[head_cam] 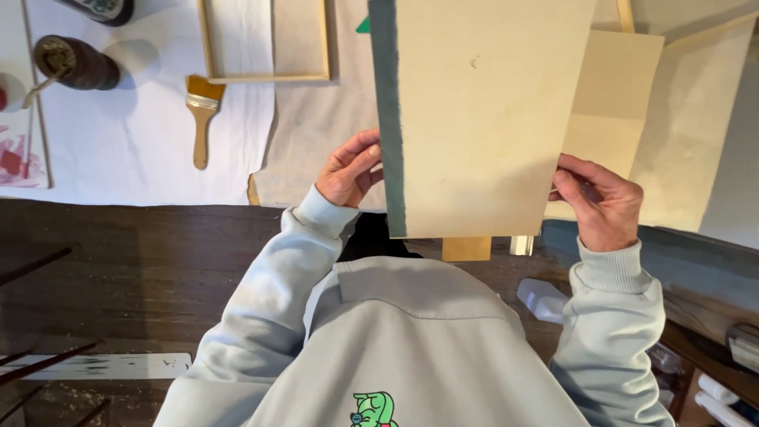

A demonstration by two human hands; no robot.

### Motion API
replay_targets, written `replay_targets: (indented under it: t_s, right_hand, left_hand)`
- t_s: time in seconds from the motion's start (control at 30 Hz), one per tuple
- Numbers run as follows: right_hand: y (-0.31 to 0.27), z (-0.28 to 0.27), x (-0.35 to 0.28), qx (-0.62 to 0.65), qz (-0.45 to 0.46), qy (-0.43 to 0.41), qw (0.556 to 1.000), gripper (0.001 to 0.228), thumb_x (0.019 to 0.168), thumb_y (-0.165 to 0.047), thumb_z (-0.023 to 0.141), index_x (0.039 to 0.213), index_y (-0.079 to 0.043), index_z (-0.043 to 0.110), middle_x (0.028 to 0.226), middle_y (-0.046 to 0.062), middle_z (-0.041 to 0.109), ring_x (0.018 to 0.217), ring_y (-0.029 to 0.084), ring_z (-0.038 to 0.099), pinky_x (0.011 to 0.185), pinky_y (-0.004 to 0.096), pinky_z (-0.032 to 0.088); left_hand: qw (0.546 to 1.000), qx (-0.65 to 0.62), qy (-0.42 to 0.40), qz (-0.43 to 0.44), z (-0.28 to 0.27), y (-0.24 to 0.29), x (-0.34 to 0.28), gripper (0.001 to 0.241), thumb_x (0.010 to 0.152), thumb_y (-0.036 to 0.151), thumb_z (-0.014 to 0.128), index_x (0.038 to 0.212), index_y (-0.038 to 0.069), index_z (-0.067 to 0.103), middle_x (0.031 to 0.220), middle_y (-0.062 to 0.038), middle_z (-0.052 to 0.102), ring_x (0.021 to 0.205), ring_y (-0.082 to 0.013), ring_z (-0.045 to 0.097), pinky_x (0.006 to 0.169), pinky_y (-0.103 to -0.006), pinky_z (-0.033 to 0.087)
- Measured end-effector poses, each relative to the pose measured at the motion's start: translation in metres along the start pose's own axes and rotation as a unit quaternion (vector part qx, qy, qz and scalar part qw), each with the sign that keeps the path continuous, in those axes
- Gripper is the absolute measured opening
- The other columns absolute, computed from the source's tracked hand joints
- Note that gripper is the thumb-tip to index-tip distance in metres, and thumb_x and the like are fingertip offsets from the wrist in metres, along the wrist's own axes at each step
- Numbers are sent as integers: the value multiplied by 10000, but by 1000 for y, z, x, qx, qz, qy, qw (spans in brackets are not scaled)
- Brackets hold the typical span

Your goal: The recorder is assembling and securing an artwork into a picture frame.

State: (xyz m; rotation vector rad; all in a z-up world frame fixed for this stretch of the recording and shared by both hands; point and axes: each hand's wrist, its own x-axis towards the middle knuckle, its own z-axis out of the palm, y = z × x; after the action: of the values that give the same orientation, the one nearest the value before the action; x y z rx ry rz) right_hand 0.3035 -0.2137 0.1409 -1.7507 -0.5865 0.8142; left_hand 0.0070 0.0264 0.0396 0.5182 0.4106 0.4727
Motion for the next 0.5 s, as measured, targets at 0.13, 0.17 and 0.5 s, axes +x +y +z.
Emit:
replay_targets:
  t_s: [0.13,0.17,0.5]
  right_hand:
    - [5,-5,-1,-16,-7,4,1000,280,1067,6,726,1345,28,709,1135,127,758,894,152,715,843,247,654]
    - [7,-6,-1,-18,-6,6,1000,274,1069,7,726,1342,21,712,1129,119,757,886,146,711,845,246,654]
    - [4,-12,-2,-8,-1,11,1000,245,1068,-6,728,1312,7,723,1106,106,755,871,136,700,848,246,654]
  left_hand:
    - [1000,12,-8,-5,5,2,2,322,1118,86,630,1439,58,648,1271,-88,755,1139,-179,729,1045,-367,598]
    - [1000,13,-11,-4,5,0,3,323,1118,81,631,1440,65,651,1287,-83,747,1155,-188,722,1054,-379,599]
    - [999,33,-19,-3,10,1,8,334,1116,73,635,1449,43,645,1314,-98,727,1165,-201,720,1048,-368,617]
